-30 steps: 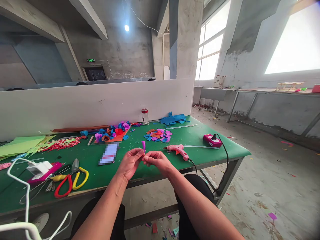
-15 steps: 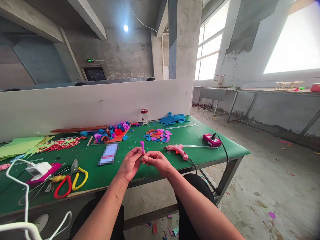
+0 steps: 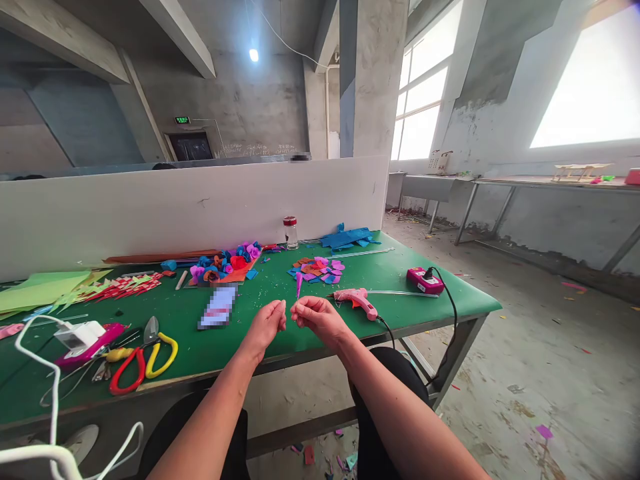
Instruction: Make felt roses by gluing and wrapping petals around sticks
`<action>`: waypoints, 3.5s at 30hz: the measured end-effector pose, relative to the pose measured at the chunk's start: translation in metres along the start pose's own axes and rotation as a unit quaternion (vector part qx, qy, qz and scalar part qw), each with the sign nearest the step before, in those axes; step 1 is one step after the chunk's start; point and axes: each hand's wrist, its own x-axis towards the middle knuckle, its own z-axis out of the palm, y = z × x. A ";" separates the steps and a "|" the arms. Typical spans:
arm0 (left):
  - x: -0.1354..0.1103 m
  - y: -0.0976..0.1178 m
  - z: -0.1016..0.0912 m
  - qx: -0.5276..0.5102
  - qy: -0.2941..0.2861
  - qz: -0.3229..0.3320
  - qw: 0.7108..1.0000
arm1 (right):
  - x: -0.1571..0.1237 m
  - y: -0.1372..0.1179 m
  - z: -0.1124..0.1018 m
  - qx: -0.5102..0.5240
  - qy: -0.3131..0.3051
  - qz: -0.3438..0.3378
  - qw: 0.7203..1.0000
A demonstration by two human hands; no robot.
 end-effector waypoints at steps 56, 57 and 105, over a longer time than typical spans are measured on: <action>-0.008 0.019 -0.018 0.084 -0.062 0.215 0.971 | 0.004 0.005 -0.007 -0.416 0.034 -0.241 0.876; -0.007 0.019 -0.020 0.074 -0.071 0.195 0.975 | 0.005 0.005 -0.008 -0.419 0.046 -0.235 0.876; -0.004 0.015 -0.008 -0.114 -0.023 0.019 0.993 | 0.004 -0.001 -0.006 -0.069 0.095 0.021 0.993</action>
